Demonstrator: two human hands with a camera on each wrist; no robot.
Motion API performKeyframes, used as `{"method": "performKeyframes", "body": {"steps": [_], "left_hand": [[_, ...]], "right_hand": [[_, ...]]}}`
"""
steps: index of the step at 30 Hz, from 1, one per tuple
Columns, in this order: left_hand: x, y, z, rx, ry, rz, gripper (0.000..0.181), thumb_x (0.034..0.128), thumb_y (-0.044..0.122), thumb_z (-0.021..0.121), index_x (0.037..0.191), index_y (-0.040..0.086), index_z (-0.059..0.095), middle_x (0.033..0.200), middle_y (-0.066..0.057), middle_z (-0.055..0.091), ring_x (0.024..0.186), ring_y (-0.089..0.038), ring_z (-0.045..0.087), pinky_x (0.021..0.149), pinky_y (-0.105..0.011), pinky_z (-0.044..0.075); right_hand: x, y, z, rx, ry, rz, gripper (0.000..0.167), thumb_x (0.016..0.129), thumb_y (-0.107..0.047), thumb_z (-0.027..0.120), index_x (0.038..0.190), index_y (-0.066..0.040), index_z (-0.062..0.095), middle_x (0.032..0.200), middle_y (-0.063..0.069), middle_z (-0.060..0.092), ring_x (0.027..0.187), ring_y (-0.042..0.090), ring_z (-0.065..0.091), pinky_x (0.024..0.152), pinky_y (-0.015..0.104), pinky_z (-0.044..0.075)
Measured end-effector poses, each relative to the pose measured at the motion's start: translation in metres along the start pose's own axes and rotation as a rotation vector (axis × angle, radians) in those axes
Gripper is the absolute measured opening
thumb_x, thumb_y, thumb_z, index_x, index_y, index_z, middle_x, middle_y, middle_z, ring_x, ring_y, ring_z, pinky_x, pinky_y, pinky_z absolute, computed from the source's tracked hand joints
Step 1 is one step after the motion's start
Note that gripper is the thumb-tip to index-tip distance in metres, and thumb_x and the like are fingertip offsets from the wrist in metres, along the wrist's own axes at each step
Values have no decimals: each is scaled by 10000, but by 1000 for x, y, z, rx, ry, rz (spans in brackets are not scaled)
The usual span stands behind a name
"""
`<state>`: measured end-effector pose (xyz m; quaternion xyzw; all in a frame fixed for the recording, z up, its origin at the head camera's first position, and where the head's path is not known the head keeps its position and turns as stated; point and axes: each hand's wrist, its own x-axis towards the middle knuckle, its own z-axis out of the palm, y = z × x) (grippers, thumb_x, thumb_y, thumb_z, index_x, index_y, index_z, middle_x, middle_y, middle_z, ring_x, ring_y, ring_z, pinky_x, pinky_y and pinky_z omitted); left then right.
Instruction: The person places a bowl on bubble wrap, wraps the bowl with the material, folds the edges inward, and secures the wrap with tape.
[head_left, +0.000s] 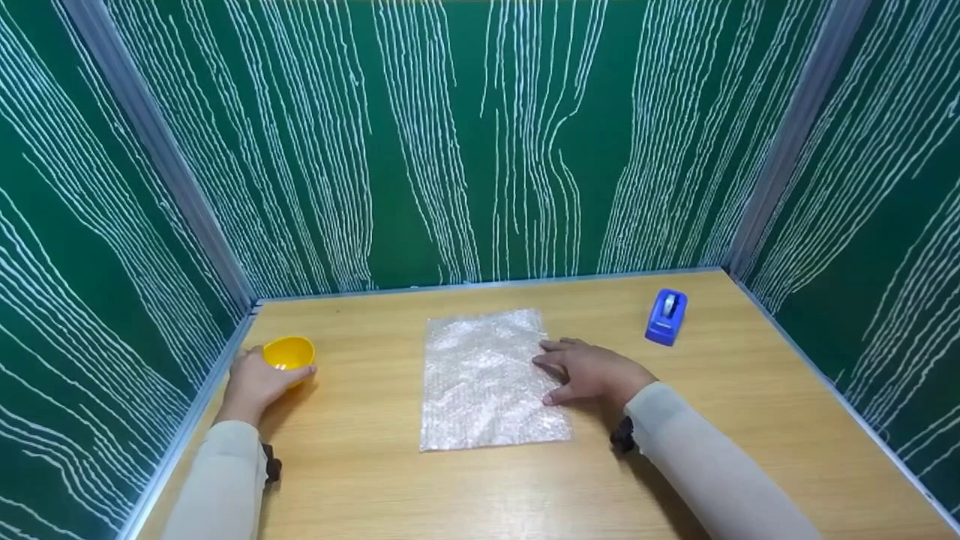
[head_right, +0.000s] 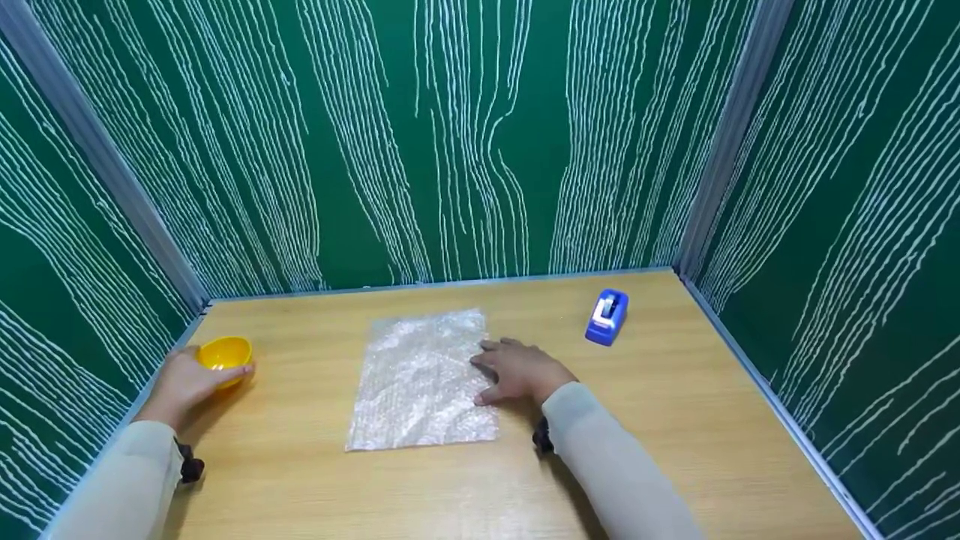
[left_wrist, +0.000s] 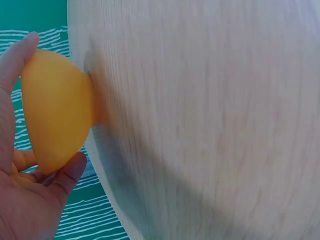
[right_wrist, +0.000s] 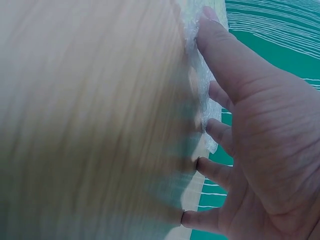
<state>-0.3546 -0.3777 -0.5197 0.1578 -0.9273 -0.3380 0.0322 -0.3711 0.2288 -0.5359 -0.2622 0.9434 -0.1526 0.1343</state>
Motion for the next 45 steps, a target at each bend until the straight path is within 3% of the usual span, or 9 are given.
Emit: {"method": "performKeyframes", "body": {"steps": [9, 15, 24, 32, 45], "left_hand": [[-4, 17, 6, -7, -22, 24, 1336, 827, 646, 964, 1707, -97, 288, 1607, -321, 389, 1375, -483, 474, 1332, -670, 412], [-8, 39, 17, 2, -21, 94, 1295, 841, 615, 972, 1715, -72, 309, 1591, -296, 399, 1385, -479, 485, 1335, -662, 418], [-20, 82, 42, 24, -37, 245, 1288, 761, 731, 976, 1679, 5, 440, 1557, -211, 452, 1374, -435, 542, 1319, -631, 451], [-37, 130, 69, -8, -80, 333, 1236, 713, 683, 1026, 1643, 66, 496, 1541, -142, 501, 1322, -381, 599, 1252, -603, 516], [-71, 187, 110, -92, -159, 388, 1067, 703, 535, 1079, 1574, 165, 586, 1444, -51, 557, 1247, -305, 641, 1162, -519, 605]], "right_hand": [[-1, -1, 0, 20, -4, 3, 848, 962, -632, 847, 1699, -345, 543, 1878, 29, 340, 1754, 456, 245, 1397, 713, 240], [-1, 0, -1, 40, -11, 18, 864, 949, -644, 853, 1702, -364, 535, 1884, 5, 325, 1767, 433, 219, 1406, 712, 214], [-2, 0, -2, 38, -2, -17, 858, 961, -582, 873, 1698, -282, 553, 1874, 79, 342, 1743, 500, 239, 1390, 741, 226], [-2, -1, -1, 57, -2, 5, 841, 951, -590, 880, 1686, -333, 565, 1878, 35, 336, 1761, 459, 218, 1405, 723, 204], [-3, -3, -4, 62, -5, 26, 852, 938, -591, 893, 1686, -362, 558, 1881, 8, 330, 1767, 444, 207, 1405, 721, 203]]}}
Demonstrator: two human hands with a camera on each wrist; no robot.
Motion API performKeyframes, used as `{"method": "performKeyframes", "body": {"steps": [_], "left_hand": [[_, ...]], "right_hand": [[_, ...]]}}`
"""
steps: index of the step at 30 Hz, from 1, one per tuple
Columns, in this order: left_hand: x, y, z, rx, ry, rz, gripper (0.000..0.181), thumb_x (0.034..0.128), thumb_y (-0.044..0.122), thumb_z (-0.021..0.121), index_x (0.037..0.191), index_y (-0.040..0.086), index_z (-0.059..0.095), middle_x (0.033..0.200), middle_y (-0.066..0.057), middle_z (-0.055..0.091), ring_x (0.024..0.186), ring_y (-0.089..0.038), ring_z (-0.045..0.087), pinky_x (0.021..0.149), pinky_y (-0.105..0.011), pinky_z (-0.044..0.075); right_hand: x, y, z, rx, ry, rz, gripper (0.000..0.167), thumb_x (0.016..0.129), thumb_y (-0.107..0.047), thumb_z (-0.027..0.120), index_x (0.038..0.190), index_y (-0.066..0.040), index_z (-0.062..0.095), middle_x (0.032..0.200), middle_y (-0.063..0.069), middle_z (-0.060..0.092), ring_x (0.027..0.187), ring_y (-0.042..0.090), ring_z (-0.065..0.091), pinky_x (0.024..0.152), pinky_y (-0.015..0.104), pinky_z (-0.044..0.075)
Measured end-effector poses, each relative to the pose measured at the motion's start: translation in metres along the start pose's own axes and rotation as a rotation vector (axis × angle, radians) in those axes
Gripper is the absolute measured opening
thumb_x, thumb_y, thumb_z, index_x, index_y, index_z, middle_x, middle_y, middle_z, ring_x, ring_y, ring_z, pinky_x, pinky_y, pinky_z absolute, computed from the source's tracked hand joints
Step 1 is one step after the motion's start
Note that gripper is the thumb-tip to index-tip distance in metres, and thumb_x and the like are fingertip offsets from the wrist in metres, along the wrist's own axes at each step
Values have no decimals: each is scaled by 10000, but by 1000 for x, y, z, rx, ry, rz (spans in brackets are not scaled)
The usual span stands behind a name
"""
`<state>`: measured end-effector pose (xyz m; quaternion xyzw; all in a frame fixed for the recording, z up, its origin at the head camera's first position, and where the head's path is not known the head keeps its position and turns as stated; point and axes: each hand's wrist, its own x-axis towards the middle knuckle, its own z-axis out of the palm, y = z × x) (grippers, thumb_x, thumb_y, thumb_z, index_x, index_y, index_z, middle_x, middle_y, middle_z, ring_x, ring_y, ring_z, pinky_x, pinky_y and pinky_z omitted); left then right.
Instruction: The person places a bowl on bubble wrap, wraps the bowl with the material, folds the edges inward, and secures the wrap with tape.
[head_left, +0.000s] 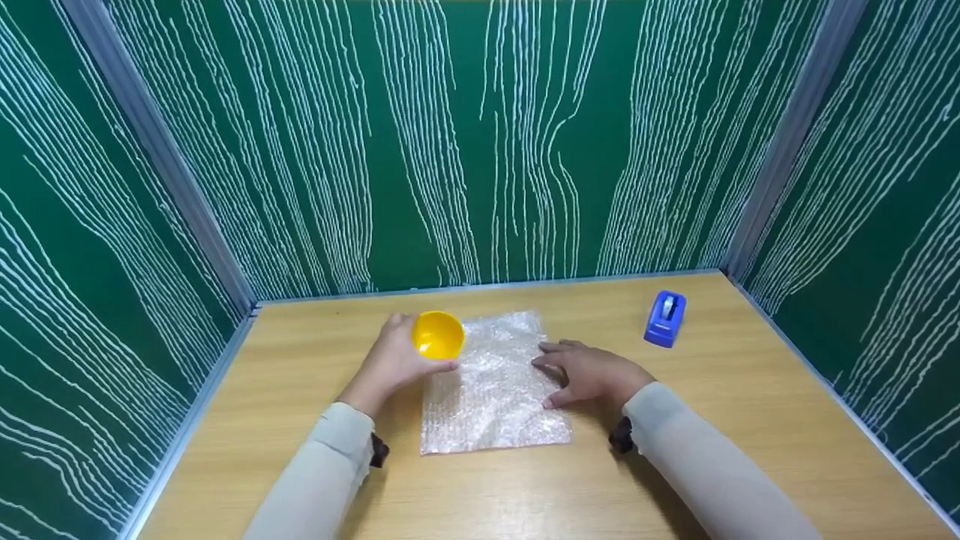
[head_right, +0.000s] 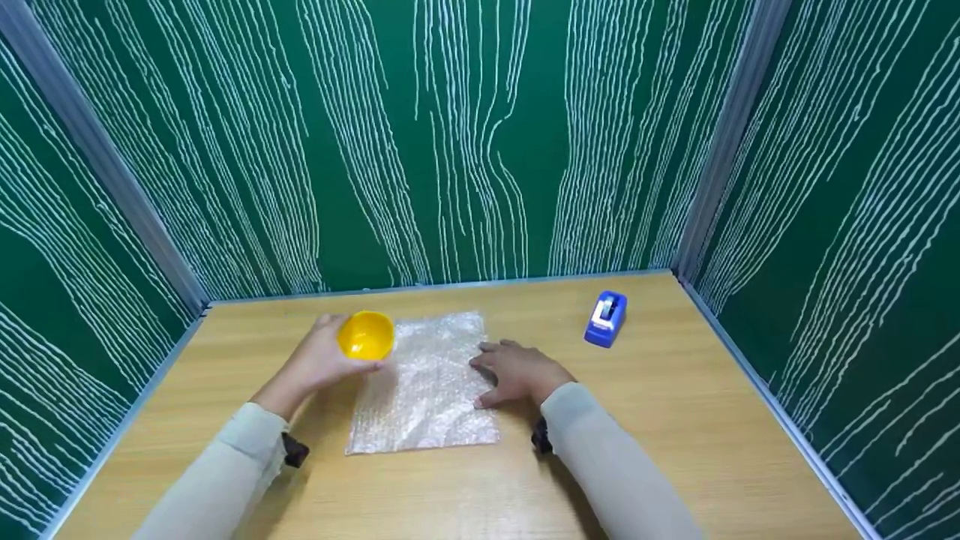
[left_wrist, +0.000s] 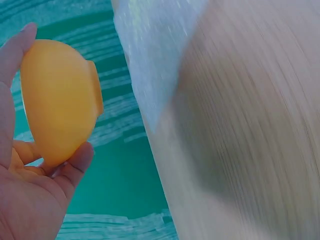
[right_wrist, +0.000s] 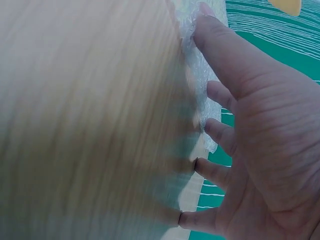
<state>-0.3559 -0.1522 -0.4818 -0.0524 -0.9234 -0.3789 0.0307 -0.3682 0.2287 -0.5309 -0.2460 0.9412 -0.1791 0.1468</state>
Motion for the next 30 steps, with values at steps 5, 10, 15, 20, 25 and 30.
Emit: {"method": "performKeyframes", "body": {"steps": [5, 10, 15, 20, 25, 30], "left_hand": [[2, 13, 17, -6, -43, 66, 1071, 702, 546, 1076, 1579, 157, 598, 1452, -60, 575, 1241, -293, 648, 1143, -510, 611], [6, 22, 30, 17, -80, 136, 1097, 689, 618, 1058, 1568, 137, 611, 1425, -66, 593, 1221, -282, 654, 1130, -501, 614], [11, 24, 44, 16, -114, 161, 1050, 678, 650, 1049, 1512, 147, 657, 1367, -50, 598, 1198, -258, 654, 1118, -481, 613], [15, 26, 55, 40, -140, 157, 1040, 690, 678, 1032, 1511, 152, 672, 1362, -42, 590, 1187, -243, 636, 1105, -454, 612], [12, 29, 63, 56, -163, 132, 1110, 709, 693, 1017, 1593, 146, 627, 1538, -89, 541, 1219, -272, 653, 1142, -483, 607], [10, 31, 69, 78, -189, 97, 1202, 768, 654, 994, 1708, 95, 495, 1788, -195, 375, 1373, -373, 640, 1253, -564, 539]], "right_hand": [[3, 0, 1, -35, -4, 2, 843, 937, -610, 882, 1681, -374, 563, 1874, 5, 348, 1761, 436, 240, 1401, 718, 225], [6, 0, 2, -82, 0, 10, 838, 934, -625, 873, 1678, -404, 557, 1869, -12, 360, 1751, 415, 281, 1396, 709, 254], [5, 1, 2, -67, 0, 26, 836, 921, -639, 880, 1667, -431, 565, 1866, -29, 366, 1750, 403, 290, 1388, 721, 262], [3, 1, 1, -54, 1, 27, 838, 917, -653, 877, 1664, -427, 570, 1866, -26, 366, 1752, 399, 285, 1380, 740, 258], [2, 0, -1, -40, 1, 12, 833, 928, -645, 872, 1668, -408, 571, 1870, -8, 358, 1751, 417, 277, 1380, 750, 244], [3, -1, -1, -39, -7, 2, 840, 930, -646, 871, 1670, -388, 570, 1870, 15, 357, 1750, 427, 275, 1386, 738, 237]]}}
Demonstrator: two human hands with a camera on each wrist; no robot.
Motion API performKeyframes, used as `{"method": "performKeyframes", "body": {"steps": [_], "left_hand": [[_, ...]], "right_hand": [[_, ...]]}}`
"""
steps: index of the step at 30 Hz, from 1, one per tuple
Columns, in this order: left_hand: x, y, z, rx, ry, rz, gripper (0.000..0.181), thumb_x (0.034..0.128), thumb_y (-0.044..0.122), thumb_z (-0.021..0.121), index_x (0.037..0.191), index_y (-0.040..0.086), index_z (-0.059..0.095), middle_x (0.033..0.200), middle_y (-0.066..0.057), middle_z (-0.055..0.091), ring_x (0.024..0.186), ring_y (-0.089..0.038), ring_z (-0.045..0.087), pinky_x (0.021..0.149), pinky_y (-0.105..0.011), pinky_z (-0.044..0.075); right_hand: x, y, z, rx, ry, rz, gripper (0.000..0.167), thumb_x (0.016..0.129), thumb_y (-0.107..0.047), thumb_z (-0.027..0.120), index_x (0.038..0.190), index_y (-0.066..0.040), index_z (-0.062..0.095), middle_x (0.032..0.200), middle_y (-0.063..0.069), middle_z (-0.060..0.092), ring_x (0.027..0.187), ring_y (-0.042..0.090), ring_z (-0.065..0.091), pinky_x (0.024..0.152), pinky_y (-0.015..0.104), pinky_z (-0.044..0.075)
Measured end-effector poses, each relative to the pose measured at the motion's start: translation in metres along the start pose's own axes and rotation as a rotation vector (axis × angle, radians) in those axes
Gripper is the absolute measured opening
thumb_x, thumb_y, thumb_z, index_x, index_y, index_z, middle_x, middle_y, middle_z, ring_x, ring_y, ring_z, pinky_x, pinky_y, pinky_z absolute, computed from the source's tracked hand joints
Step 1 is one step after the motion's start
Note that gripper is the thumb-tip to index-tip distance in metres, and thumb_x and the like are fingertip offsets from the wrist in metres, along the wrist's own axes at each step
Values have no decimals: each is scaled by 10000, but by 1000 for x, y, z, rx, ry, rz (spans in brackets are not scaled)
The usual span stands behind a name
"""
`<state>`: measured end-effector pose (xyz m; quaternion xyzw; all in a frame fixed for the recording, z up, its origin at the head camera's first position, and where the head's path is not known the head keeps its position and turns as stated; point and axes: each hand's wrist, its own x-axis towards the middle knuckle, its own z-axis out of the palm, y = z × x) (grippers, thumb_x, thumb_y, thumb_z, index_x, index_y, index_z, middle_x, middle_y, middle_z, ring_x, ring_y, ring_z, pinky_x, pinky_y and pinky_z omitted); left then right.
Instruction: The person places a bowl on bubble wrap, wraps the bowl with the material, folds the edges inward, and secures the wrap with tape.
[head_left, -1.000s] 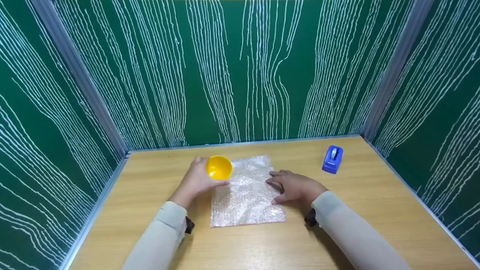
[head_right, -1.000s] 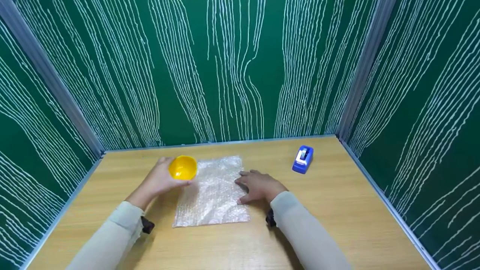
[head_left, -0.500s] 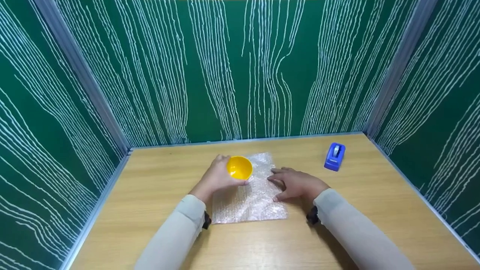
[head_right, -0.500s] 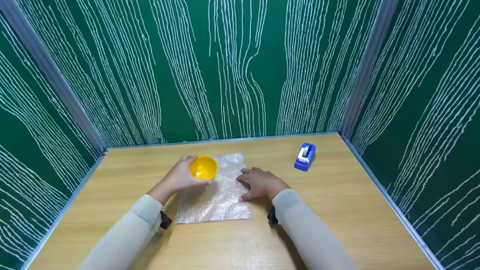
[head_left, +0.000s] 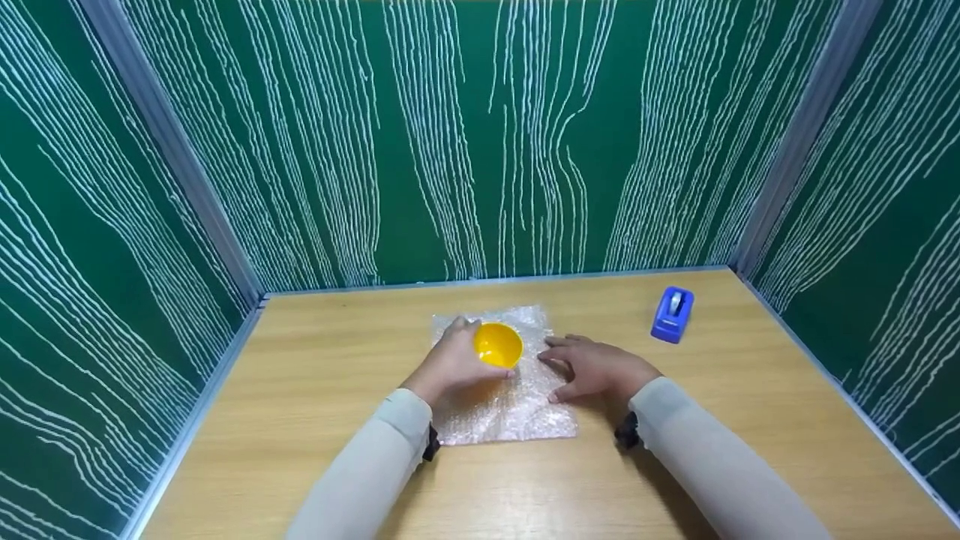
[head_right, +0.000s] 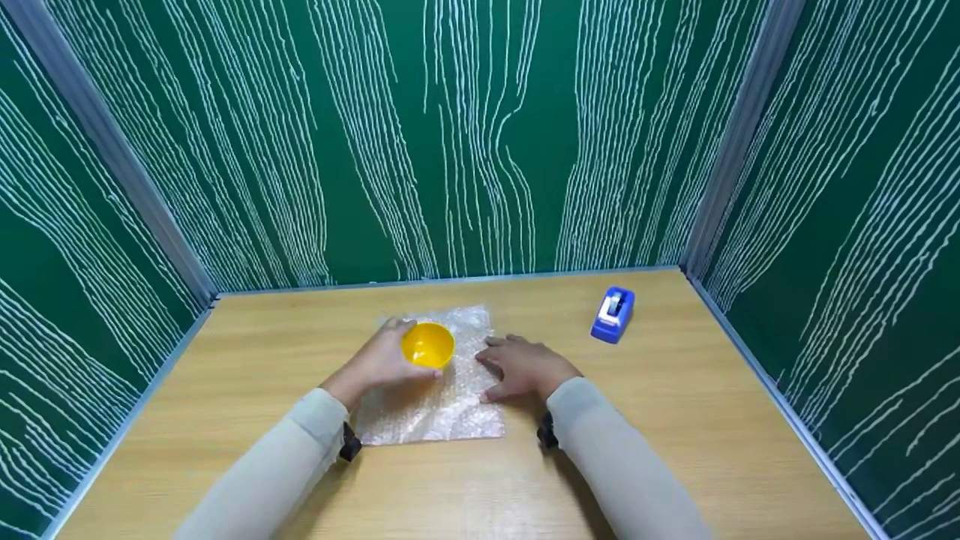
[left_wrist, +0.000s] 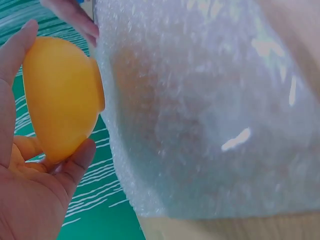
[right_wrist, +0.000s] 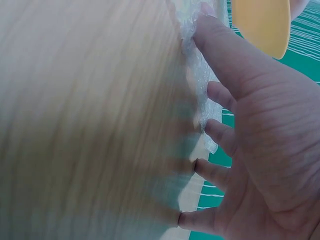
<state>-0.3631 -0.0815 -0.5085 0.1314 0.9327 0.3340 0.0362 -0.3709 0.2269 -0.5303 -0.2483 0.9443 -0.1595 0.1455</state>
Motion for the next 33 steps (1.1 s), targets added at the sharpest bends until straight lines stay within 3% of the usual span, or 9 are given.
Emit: {"method": "performKeyframes", "body": {"steps": [4, 12, 21, 29, 33], "left_hand": [[3, 0, 5, 4, -8, -20, 1229, 796, 648, 973, 1743, 83, 431, 1838, -209, 308, 1452, -399, 600, 1307, -583, 484], [6, -3, 12, -5, -19, -15, 1228, 775, 653, 982, 1735, 104, 451, 1741, -176, 439, 1333, -330, 645, 1257, -529, 539], [2, -5, 17, 1, -31, -13, 1223, 773, 660, 988, 1736, 123, 458, 1677, -149, 489, 1300, -309, 650, 1229, -532, 562], [-2, -5, 13, -25, -52, -11, 1138, 762, 652, 1000, 1678, 156, 542, 1549, -113, 540, 1192, -273, 660, 1149, -508, 603], [-2, -6, 12, -18, -67, -20, 1170, 772, 655, 994, 1708, 151, 505, 1641, -149, 497, 1229, -290, 653, 1188, -526, 580]], "right_hand": [[1, 0, 0, 7, 2, 8, 839, 920, -637, 885, 1661, -387, 583, 1868, 12, 363, 1749, 434, 275, 1383, 743, 241], [1, 1, 0, 54, -4, 48, 834, 891, -629, 912, 1639, -435, 598, 1870, -44, 354, 1766, 400, 242, 1385, 744, 225], [0, -2, 1, 39, 5, 44, 816, 907, -589, 920, 1639, -434, 596, 1868, -45, 358, 1763, 393, 256, 1387, 730, 241], [-1, -2, 1, 38, 8, 29, 815, 917, -605, 904, 1645, -403, 598, 1870, -12, 357, 1757, 420, 258, 1390, 732, 228], [0, -1, 2, 30, 12, 21, 822, 917, -609, 902, 1649, -386, 599, 1868, -3, 360, 1752, 430, 269, 1387, 737, 235]]}}
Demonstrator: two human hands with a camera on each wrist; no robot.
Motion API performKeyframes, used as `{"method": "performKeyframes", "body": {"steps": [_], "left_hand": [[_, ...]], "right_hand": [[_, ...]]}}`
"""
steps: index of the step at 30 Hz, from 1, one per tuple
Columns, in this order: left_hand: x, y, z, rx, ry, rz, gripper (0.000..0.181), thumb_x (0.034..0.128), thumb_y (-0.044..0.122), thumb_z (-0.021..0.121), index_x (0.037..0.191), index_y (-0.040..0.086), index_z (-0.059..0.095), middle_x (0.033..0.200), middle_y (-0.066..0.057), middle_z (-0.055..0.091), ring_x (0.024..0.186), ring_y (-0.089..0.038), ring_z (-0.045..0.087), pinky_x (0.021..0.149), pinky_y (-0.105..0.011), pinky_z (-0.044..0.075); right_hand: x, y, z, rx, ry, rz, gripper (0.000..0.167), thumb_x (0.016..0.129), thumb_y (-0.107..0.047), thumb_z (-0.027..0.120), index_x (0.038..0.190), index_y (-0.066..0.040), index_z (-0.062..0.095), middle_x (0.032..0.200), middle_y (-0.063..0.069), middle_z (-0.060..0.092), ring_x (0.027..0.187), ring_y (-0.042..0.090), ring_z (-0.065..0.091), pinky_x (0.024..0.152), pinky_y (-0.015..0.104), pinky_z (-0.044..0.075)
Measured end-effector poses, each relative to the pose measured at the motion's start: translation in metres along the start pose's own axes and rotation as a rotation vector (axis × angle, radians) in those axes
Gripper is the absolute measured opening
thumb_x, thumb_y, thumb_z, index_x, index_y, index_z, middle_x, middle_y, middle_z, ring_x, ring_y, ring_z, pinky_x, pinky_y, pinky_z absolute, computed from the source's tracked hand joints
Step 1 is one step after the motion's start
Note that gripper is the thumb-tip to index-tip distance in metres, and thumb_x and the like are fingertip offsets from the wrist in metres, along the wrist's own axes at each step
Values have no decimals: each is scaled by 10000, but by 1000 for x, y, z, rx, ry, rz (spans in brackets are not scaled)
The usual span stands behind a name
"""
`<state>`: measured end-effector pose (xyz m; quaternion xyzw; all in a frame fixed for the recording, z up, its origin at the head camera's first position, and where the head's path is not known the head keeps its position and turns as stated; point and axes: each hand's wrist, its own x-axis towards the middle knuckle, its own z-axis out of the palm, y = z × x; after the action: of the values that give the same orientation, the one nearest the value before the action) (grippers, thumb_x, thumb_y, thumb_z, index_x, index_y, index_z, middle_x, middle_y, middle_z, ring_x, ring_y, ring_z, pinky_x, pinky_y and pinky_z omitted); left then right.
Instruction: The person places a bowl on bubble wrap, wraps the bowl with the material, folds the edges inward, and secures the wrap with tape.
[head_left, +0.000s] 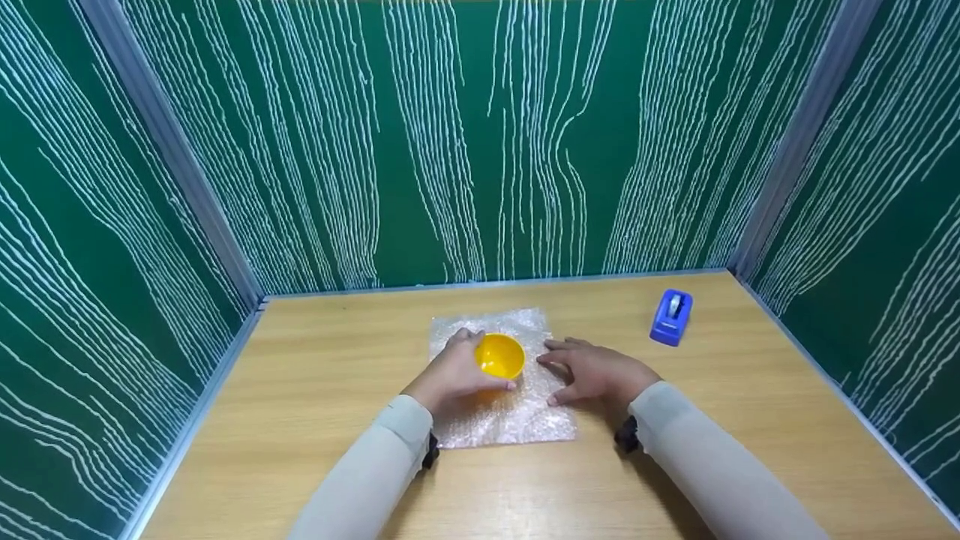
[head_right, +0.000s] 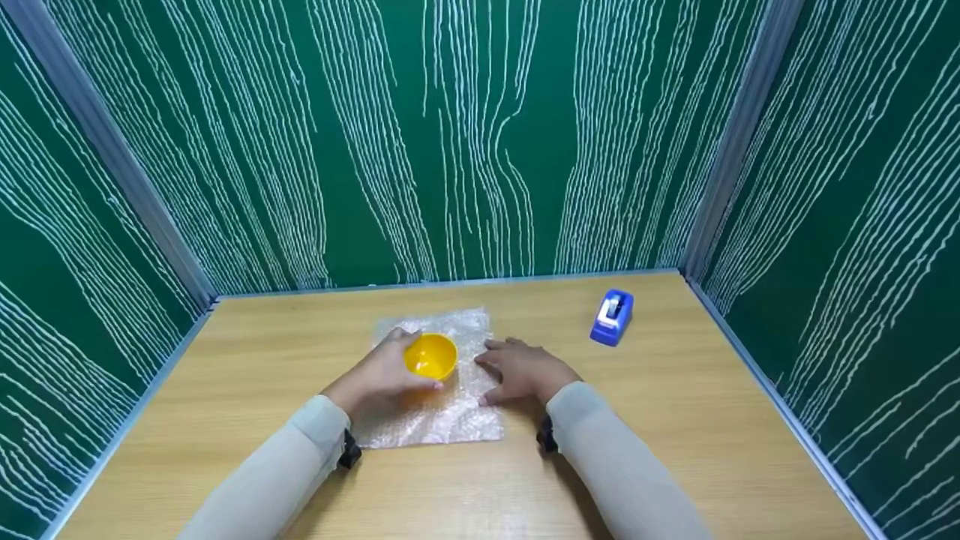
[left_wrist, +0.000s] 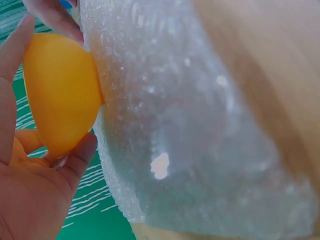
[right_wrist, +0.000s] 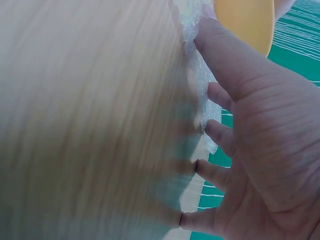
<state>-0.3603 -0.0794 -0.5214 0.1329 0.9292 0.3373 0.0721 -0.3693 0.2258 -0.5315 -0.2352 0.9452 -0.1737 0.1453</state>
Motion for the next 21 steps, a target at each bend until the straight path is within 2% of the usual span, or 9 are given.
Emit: {"method": "performKeyframes", "body": {"steps": [6, 8, 12, 15, 21], "left_hand": [[0, 2, -3, 9, 0, 8, 1263, 789, 661, 980, 1764, 106, 399, 1716, -199, 430, 1316, -351, 628, 1244, -575, 541], [-1, 2, -5, -9, 4, 6, 1244, 783, 646, 989, 1751, 106, 424, 1715, -179, 435, 1307, -339, 634, 1243, -566, 545], [-3, 1, -10, -58, 0, 32, 1060, 769, 574, 1023, 1608, 86, 597, 1529, -119, 555, 1215, -293, 658, 1177, -517, 587], [-4, 1, -12, -66, 3, 45, 984, 755, 551, 1039, 1530, 86, 650, 1412, -73, 584, 1175, -265, 657, 1145, -493, 601], [-3, -2, -15, -67, -6, 19, 1054, 747, 566, 1042, 1575, 78, 609, 1445, -55, 572, 1193, -265, 650, 1160, -480, 597]], "right_hand": [[2, 0, 1, -46, 5, -11, 838, 915, -629, 890, 1653, -362, 598, 1863, 25, 374, 1733, 446, 309, 1372, 742, 276], [2, -1, 0, -40, 2, 0, 832, 913, -630, 893, 1650, -379, 599, 1864, 13, 373, 1740, 431, 301, 1375, 739, 269], [0, -3, -1, -18, -4, 10, 818, 918, -618, 895, 1648, -399, 596, 1867, 4, 365, 1749, 426, 282, 1380, 742, 249], [-1, -3, -1, -9, -7, 15, 812, 923, -619, 890, 1650, -416, 591, 1870, -7, 358, 1751, 428, 275, 1380, 746, 241], [-1, -3, -1, 0, -10, 25, 809, 922, -619, 891, 1650, -446, 582, 1872, -34, 352, 1760, 403, 262, 1385, 742, 233]]}}
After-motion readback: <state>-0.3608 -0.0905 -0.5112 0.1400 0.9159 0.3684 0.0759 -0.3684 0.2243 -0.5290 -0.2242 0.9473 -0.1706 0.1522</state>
